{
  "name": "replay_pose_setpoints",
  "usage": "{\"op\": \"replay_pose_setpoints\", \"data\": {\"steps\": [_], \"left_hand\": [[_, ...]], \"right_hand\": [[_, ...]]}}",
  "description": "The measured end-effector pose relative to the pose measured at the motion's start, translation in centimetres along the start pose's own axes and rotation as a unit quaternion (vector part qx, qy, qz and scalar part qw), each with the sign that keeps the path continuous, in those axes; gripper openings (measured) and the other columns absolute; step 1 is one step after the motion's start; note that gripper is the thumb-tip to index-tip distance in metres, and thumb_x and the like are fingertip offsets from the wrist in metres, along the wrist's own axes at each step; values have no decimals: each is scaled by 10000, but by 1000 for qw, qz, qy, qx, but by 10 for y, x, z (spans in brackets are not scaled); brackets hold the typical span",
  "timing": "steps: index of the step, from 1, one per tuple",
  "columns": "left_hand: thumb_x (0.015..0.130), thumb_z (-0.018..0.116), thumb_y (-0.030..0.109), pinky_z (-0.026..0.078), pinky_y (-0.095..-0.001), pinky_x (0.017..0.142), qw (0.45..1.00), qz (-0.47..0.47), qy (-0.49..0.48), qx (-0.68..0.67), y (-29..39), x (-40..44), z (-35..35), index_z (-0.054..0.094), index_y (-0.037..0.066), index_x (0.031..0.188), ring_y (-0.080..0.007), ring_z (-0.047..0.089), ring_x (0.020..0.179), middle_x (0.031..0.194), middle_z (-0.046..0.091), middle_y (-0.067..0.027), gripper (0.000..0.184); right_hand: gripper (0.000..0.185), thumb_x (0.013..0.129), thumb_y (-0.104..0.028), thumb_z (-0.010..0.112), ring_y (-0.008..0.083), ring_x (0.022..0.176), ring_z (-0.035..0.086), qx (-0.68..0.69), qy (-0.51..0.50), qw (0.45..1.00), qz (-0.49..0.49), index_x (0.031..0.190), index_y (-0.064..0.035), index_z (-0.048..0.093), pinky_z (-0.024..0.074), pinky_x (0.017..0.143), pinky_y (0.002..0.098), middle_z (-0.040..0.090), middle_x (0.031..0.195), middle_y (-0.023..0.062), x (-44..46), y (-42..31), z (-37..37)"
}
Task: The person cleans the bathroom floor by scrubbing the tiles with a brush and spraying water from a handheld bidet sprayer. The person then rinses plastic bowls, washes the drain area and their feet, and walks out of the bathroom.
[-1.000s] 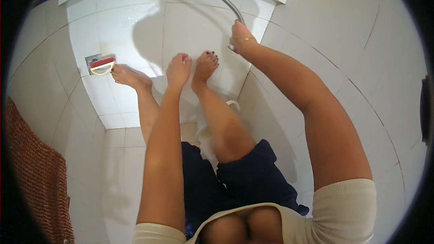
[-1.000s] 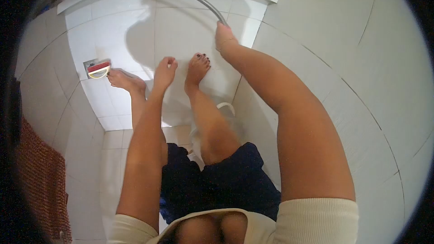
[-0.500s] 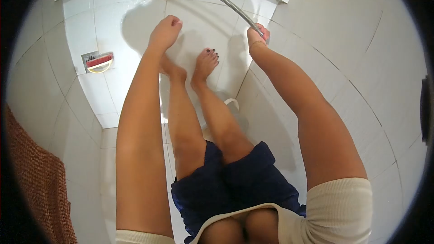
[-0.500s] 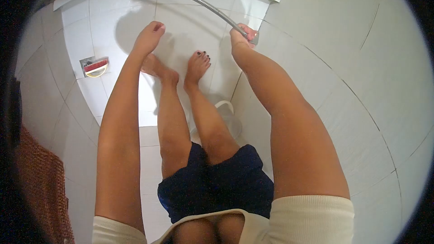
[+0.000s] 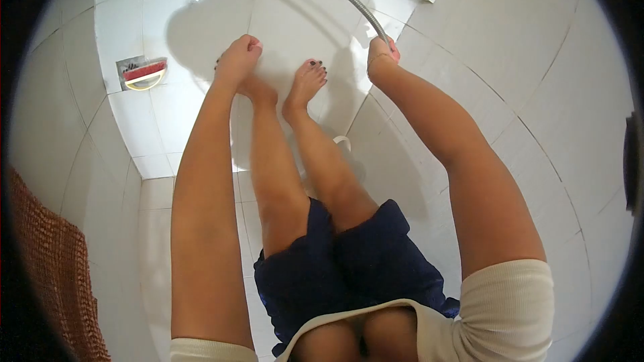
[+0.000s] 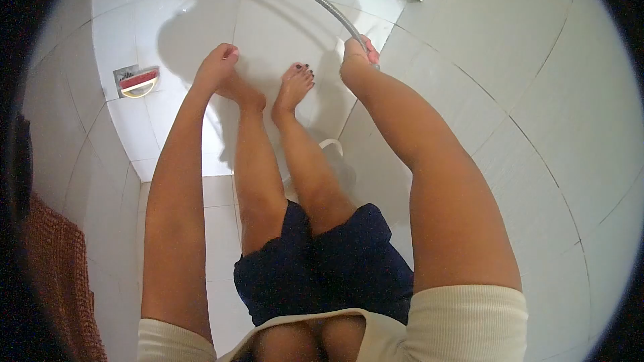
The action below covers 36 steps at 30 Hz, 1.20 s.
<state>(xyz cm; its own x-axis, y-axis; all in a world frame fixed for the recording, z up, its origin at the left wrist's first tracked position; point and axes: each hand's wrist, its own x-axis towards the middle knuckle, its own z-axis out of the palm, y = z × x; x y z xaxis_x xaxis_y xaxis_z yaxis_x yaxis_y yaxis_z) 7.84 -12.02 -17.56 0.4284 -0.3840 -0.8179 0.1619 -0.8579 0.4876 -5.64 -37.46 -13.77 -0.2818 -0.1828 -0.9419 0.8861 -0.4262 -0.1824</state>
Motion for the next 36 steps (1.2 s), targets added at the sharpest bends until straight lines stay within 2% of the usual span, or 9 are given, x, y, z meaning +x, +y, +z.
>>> {"op": "replay_pose_setpoints", "data": {"steps": [4, 8, 10, 17, 18, 19, 25, 31, 36], "left_hand": [[836, 505, 300, 444, -338, 775, 1000, 6, -11, -22, 10, -15, 1, 571, 61, 996, -228, 584, 887, 964, 620, -81, 295], [831, 515, 283, 444, -347, 773, 1000, 24, 9, -13, 7, -26, -3, 575, 56, 978, -233, 584, 891, 964, 620, -84, 277], [829, 515, 280, 444, -353, 778, 999, 32, 25, -7, -5, -29, -3, 574, 53, 975, -239, 583, 895, 961, 619, -87, 276], [825, 505, 256, 443, -370, 798, 1000, 9, 6, -12, -32, -40, -18, 572, 56, 974, -259, 576, 917, 964, 615, -93, 259], [825, 505, 256, 443, -370, 798, 1000, 6, 7, -13, -37, -40, -19, 572, 56, 974, -259, 576, 917, 964, 615, -93, 259], [826, 502, 255, 443, -371, 801, 1000, 3, 8, -20, -41, -39, -18, 571, 58, 977, -260, 576, 918, 970, 614, -94, 258], [827, 502, 263, 444, -372, 810, 999, 2, 14, -34, -48, -37, -18, 569, 67, 986, -260, 572, 930, 986, 609, -94, 261], [832, 504, 276, 439, -380, 825, 999, -27, -11, -22, -28, -41, -26, 569, 77, 994, -262, 561, 967, 1022, 601, -96, 265], [839, 499, 273, 425, -386, 858, 999, -14, 6, -43, -17, -33, -29, 570, 81, 1024, -279, 552, 998, 1063, 589, -96, 276]], "right_hand": [[136, 703, -165, 480, 100, 367, 373, 24, 10, 1000, -18, 567, -155, 477, 318, 479, 293, 428, 448, -31, -27, 0, -5], [144, 692, -151, 503, 109, 351, 347, 18, 11, 999, 26, 555, -158, 458, 314, 463, 312, 417, 444, -24, -28, -6, 0], [106, 727, -193, 583, 116, 461, 464, 31, 23, 999, 28, 624, -168, 573, 349, 552, 317, 540, 543, -10, -12, -12, 5], [120, 803, -145, 518, 149, 548, 534, 132, 51, 990, -1, 726, -128, 609, 386, 481, 332, 573, 652, 31, 53, -25, 14], [106, 746, -244, 611, 134, 655, 547, 137, 90, 986, -14, 782, -150, 646, 369, 571, 319, 607, 698, 11, 32, -17, 11], [227, 689, -344, 705, 118, 762, 559, 143, 127, 981, -26, 837, -173, 683, 353, 661, 307, 642, 744, -9, 11, -8, 9], [291, 668, -483, 690, 101, 801, 567, 116, 195, 974, -11, 851, -257, 691, 309, 760, 270, 661, 830, -61, -52, 7, -9], [170, 824, -340, 557, 111, 813, 571, 86, 201, 976, 18, 852, -241, 693, 327, 760, 282, 658, 850, -52, -51, 1, -5], [171, 830, -246, 543, 150, 839, 578, 116, 251, 961, 15, 911, -190, 682, 339, 763, 315, 652, 889, -6, -52, -4, -6]]}}
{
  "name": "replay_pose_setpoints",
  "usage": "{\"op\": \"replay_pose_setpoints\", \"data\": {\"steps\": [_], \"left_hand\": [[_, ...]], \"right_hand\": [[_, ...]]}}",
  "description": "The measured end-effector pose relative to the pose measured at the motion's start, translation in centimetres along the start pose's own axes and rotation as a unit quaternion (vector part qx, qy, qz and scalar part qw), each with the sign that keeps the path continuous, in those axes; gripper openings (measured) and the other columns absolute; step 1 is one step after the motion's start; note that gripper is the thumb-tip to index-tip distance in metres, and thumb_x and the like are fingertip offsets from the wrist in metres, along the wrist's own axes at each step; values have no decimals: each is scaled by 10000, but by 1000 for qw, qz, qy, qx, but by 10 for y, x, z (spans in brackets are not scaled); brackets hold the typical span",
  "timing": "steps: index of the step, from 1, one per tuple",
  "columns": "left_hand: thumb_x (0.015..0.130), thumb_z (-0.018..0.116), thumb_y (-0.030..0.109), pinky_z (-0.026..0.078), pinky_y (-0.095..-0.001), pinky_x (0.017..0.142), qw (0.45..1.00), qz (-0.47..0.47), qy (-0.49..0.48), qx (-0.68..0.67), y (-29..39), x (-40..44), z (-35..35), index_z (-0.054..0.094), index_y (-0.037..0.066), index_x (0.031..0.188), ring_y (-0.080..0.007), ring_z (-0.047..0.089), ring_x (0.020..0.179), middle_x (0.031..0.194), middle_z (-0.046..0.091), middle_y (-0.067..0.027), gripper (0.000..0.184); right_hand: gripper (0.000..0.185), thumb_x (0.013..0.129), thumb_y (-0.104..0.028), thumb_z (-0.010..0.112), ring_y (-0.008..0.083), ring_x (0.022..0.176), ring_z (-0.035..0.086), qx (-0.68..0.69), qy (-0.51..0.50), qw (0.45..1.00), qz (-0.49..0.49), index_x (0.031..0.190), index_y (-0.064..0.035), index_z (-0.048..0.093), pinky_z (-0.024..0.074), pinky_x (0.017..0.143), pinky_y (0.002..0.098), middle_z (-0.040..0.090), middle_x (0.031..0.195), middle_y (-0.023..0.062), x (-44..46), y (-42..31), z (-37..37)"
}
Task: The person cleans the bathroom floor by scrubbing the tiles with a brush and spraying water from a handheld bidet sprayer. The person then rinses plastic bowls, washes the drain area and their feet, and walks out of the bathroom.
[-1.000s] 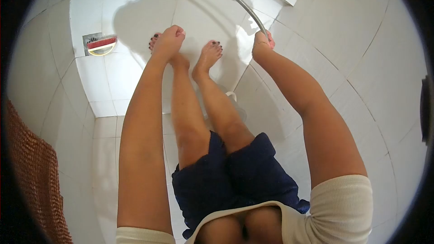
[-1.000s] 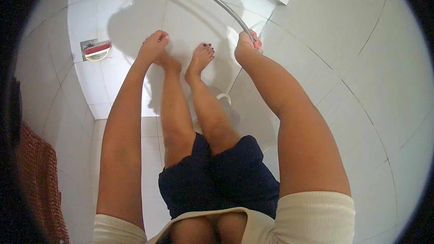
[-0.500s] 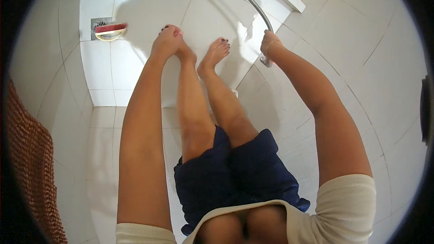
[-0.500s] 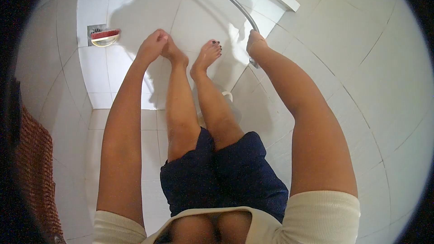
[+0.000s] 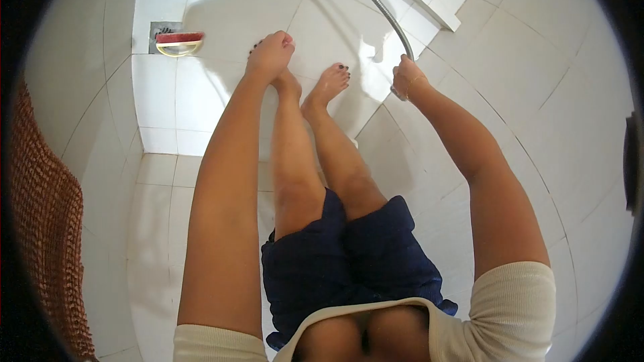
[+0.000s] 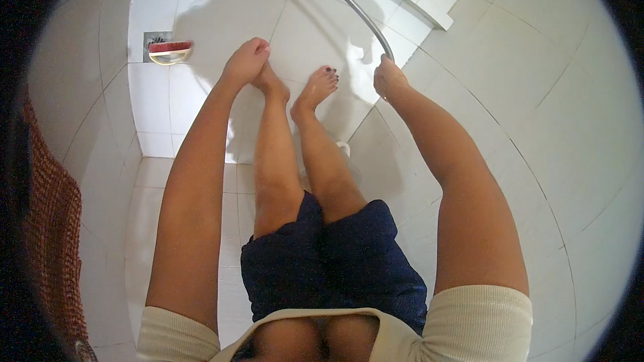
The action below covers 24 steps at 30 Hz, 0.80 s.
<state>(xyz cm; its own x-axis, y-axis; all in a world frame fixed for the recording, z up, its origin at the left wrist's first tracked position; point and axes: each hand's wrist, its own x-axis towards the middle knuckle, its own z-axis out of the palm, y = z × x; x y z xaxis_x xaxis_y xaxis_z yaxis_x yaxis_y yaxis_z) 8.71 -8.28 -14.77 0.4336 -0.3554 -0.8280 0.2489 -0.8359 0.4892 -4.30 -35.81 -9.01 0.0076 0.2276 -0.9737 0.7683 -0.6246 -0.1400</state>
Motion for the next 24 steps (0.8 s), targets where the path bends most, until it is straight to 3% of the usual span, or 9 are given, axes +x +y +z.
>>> {"op": "replay_pose_setpoints", "data": {"steps": [5, 9, 11, 14, 17, 18, 20, 22, 24], "left_hand": [[834, 511, 267, 416, -391, 898, 998, 44, 53, 7, 22, 0, -10, 567, 108, 1091, -298, 522, 1054, 1236, 482, -111, 307], [826, 524, 262, 410, -399, 915, 990, 90, 101, 40, 26, 11, -15, 568, 117, 1097, -289, 507, 1083, 1303, 414, -110, 311], [826, 524, 267, 337, -373, 990, 985, 91, 138, 52, 24, 14, -21, 559, 102, 1112, -306, 399, 1202, 1301, 393, -164, 332], [826, 528, 269, 337, -367, 986, 981, 100, 158, 52, 11, 17, -28, 566, 90, 1102, -301, 400, 1197, 1274, 421, -162, 332], [826, 531, 262, 348, -360, 971, 991, 49, 122, 33, 7, 15, -37, 576, 74, 1086, -291, 407, 1186, 1246, 445, -162, 324], [826, 531, 262, 348, -360, 971, 991, 47, 121, 33, 5, 15, -38, 576, 74, 1086, -291, 407, 1186, 1246, 445, -162, 324], [835, 505, 286, 412, -376, 907, 993, 16, 100, 55, 2, 13, -36, 566, 129, 1103, -279, 494, 1087, 1280, 411, -94, 317], [836, 500, 285, 411, -375, 909, 994, 17, 89, 57, 1, 15, -33, 565, 130, 1102, -274, 493, 1091, 1283, 410, -92, 314], [837, 496, 284, 410, -374, 911, 995, 15, 77, 56, -1, 13, -31, 564, 131, 1100, -269, 491, 1095, 1287, 409, -90, 312]], "right_hand": [[180, 841, -234, 513, 168, 802, 590, 62, 103, 993, -19, 852, -158, 676, 350, 758, 327, 620, 806, -4, -3, -4, -13], [183, 839, -246, 513, 173, 763, 587, 68, 190, 979, 20, 835, -158, 673, 347, 758, 324, 617, 788, -12, 2, -7, -10], [183, 839, -249, 517, 170, 752, 581, 65, 207, 975, 38, 853, -163, 677, 341, 762, 318, 634, 814, -15, 1, -1, -10], [179, 826, -267, 555, 137, 787, 556, -13, -38, 998, -39, 906, -181, 690, 306, 789, 312, 672, 921, -14, -5, 10, -12], [168, 805, -376, 582, 82, 857, 562, -92, -70, 993, -39, 866, -254, 681, 285, 821, 292, 663, 888, -74, -1, 14, 7], [207, 812, -315, 582, 128, 910, 546, -52, -100, 992, -48, 947, -192, 680, 288, 831, 288, 666, 936, -5, -2, 19, 2], [201, 792, -359, 601, 109, 910, 544, -60, -107, 992, -36, 930, -234, 676, 283, 836, 291, 662, 920, -32, 5, 11, 8], [198, 771, -403, 620, 90, 909, 541, -67, -114, 991, -22, 912, -275, 672, 277, 841, 294, 659, 903, -59, 27, 0, 31], [233, 800, -343, 601, 110, 938, 537, -30, -72, 995, -61, 947, -180, 679, 273, 873, 279, 655, 987, 27, 50, -12, 62]]}}
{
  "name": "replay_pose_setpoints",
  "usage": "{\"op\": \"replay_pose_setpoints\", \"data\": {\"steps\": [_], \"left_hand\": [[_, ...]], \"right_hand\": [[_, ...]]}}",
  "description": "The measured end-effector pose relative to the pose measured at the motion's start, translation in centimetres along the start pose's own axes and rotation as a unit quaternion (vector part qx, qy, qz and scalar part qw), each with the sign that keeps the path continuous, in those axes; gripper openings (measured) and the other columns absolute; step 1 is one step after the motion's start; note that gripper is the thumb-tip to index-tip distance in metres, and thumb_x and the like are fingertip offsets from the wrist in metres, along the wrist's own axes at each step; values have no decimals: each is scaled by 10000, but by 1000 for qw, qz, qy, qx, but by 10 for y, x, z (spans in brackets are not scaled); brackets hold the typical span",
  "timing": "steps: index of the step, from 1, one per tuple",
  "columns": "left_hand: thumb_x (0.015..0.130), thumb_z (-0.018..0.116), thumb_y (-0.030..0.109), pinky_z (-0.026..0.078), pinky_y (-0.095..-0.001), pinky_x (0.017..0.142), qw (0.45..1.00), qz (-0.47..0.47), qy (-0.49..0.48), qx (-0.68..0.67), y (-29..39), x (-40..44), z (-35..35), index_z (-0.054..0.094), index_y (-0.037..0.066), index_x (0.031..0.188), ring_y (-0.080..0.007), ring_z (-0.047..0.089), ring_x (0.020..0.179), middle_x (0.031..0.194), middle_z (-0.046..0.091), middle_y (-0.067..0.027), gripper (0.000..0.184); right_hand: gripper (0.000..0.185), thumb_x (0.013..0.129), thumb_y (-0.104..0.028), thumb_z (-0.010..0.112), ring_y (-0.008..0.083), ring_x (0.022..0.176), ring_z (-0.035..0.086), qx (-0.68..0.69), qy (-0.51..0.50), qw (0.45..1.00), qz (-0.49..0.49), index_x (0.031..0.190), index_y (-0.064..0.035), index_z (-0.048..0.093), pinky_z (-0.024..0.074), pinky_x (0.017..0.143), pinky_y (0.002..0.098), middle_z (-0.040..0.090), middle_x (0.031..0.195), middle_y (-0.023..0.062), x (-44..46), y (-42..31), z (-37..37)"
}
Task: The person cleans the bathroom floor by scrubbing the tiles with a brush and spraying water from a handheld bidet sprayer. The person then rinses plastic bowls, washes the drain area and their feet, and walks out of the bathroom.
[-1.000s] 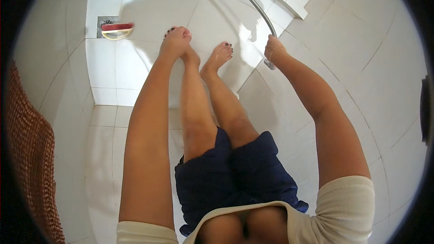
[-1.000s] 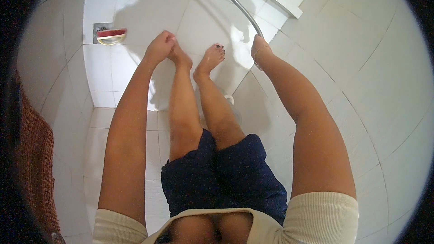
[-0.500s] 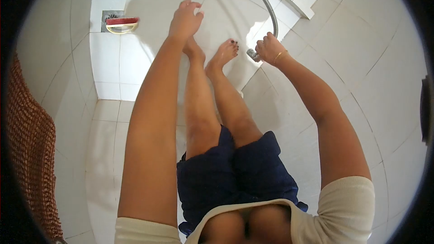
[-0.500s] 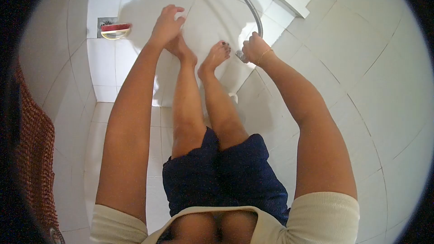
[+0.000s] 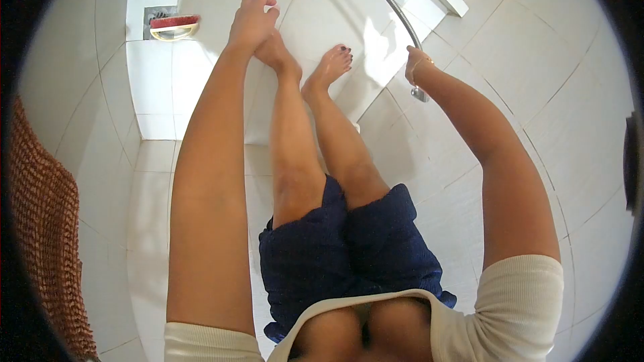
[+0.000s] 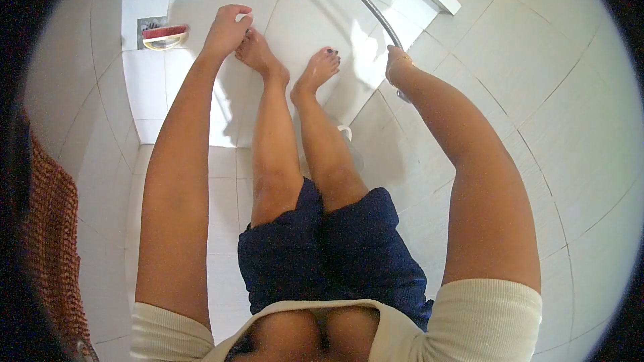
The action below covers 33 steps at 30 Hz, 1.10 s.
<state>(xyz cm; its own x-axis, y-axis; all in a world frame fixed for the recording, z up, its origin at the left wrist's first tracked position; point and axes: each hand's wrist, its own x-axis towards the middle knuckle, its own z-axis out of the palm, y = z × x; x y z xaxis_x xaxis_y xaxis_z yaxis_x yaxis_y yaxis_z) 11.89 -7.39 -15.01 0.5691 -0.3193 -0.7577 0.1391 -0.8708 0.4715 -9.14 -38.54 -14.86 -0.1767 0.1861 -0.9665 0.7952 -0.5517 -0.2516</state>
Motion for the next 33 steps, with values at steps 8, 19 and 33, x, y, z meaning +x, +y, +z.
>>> {"op": "replay_pose_setpoints", "data": {"steps": [8, 19, 33], "left_hand": [[835, 531, 272, 428, -337, 854, 998, -14, -10, -65, -2, 8, -2, 570, 18, 1076, -260, 565, 981, 1069, 582, -157, 352], [833, 500, 242, 447, -347, 821, 994, -9, -20, -105, -16, 14, -6, 580, 54, 1056, -261, 579, 951, 1025, 611, -139, 303], [806, 512, 119, 453, -350, 729, 885, -178, -180, -391, 5, 17, -19, 574, 35, 959, -222, 559, 808, 928, 589, -94, 185]], "right_hand": [[280, 779, -445, 558, 128, 849, 583, 29, -4, 1000, -7, 879, -210, 675, 306, 853, 310, 663, 887, -3, -79, 29, -84], [438, 779, -577, 495, 202, 796, 613, 219, 250, 942, 42, 1021, -224, 587, 396, 725, 340, 626, 808, 34, -113, 78, -177], [407, 786, -462, 549, 212, 790, 570, 222, 371, 902, 2, 1030, -137, 545, 407, 691, 345, 572, 924, 58, -163, 65, -212]]}}
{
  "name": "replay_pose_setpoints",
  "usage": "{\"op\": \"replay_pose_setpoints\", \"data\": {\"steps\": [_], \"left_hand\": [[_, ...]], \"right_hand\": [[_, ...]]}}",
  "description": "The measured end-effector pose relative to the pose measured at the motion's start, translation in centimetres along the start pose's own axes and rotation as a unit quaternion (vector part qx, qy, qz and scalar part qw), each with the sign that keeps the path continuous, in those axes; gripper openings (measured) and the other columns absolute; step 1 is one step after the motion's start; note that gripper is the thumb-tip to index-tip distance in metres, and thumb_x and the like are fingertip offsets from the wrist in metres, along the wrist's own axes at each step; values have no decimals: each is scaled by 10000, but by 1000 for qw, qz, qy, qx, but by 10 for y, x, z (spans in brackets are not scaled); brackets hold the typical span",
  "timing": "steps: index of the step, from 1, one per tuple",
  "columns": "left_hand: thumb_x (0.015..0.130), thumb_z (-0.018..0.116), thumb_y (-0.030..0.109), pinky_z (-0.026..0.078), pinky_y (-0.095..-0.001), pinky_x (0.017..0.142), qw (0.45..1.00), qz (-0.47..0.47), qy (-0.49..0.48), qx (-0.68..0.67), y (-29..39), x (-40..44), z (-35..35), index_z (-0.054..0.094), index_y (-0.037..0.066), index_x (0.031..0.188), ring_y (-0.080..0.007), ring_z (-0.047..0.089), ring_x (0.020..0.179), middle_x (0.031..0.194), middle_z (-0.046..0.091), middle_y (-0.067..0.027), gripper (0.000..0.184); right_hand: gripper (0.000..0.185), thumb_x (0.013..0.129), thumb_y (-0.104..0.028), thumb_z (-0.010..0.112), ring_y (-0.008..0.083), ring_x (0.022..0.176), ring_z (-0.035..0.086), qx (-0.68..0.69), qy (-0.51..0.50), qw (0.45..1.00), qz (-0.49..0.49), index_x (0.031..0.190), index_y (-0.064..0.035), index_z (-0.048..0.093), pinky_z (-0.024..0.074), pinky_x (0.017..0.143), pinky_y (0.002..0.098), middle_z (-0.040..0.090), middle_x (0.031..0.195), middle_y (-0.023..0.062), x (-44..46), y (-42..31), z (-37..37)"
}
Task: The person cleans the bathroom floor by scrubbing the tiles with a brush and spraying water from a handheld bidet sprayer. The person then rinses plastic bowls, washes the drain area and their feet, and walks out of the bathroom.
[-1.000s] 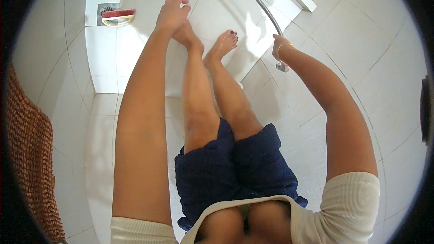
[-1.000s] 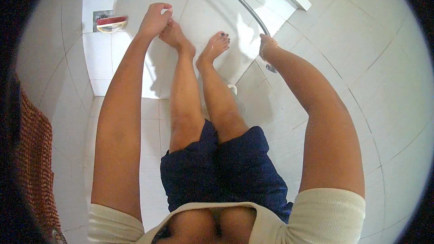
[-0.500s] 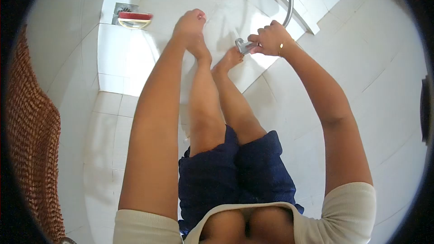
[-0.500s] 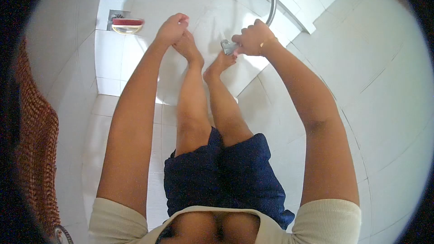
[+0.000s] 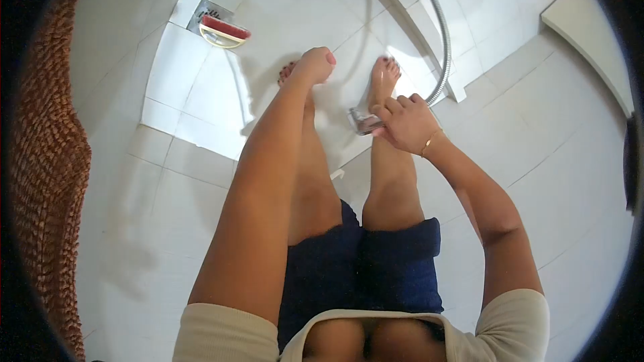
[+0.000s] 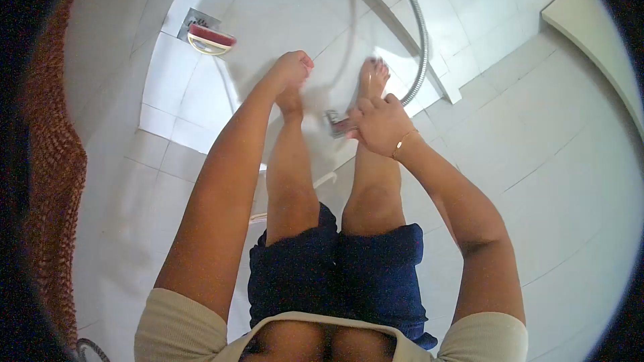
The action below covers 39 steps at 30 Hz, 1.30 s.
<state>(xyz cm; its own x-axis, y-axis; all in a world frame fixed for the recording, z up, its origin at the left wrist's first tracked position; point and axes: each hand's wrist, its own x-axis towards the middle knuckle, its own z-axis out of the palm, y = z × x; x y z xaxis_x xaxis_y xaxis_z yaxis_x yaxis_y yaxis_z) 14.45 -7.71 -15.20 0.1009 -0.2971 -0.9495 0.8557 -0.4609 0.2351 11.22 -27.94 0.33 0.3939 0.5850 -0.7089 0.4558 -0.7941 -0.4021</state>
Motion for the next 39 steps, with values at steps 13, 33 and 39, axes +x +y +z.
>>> {"op": "replay_pose_setpoints", "data": {"steps": [13, 33, 39], "left_hand": [[815, 554, 268, 432, -364, 784, 920, 31, 390, 37, -13, 16, 22, 598, 129, 962, -259, 517, 953, 1124, 478, -69, 207], [831, 500, 207, 460, -310, 707, 842, 132, 344, -395, -42, 36, 58, 643, 107, 985, -195, 592, 767, 881, 644, -94, 232], [827, 479, 189, 468, -318, 734, 843, 34, 329, -424, -103, 47, 123, 636, 88, 975, -216, 607, 794, 889, 648, -96, 238]], "right_hand": [[485, 803, -353, 573, 214, 916, 555, -145, 3, 986, 79, 1235, -167, 449, 401, 786, 387, 578, 1007, 33, 83, 137, 41], [406, 723, -380, 631, 212, 857, 558, -179, -64, 949, -250, 1085, -222, 535, 391, 761, 397, 552, 905, 10, 61, 117, 3], [408, 704, -434, 634, 207, 874, 564, -227, -270, 860, -369, 1052, -236, 556, 405, 753, 398, 555, 913, -1, 65, 96, 16]]}}
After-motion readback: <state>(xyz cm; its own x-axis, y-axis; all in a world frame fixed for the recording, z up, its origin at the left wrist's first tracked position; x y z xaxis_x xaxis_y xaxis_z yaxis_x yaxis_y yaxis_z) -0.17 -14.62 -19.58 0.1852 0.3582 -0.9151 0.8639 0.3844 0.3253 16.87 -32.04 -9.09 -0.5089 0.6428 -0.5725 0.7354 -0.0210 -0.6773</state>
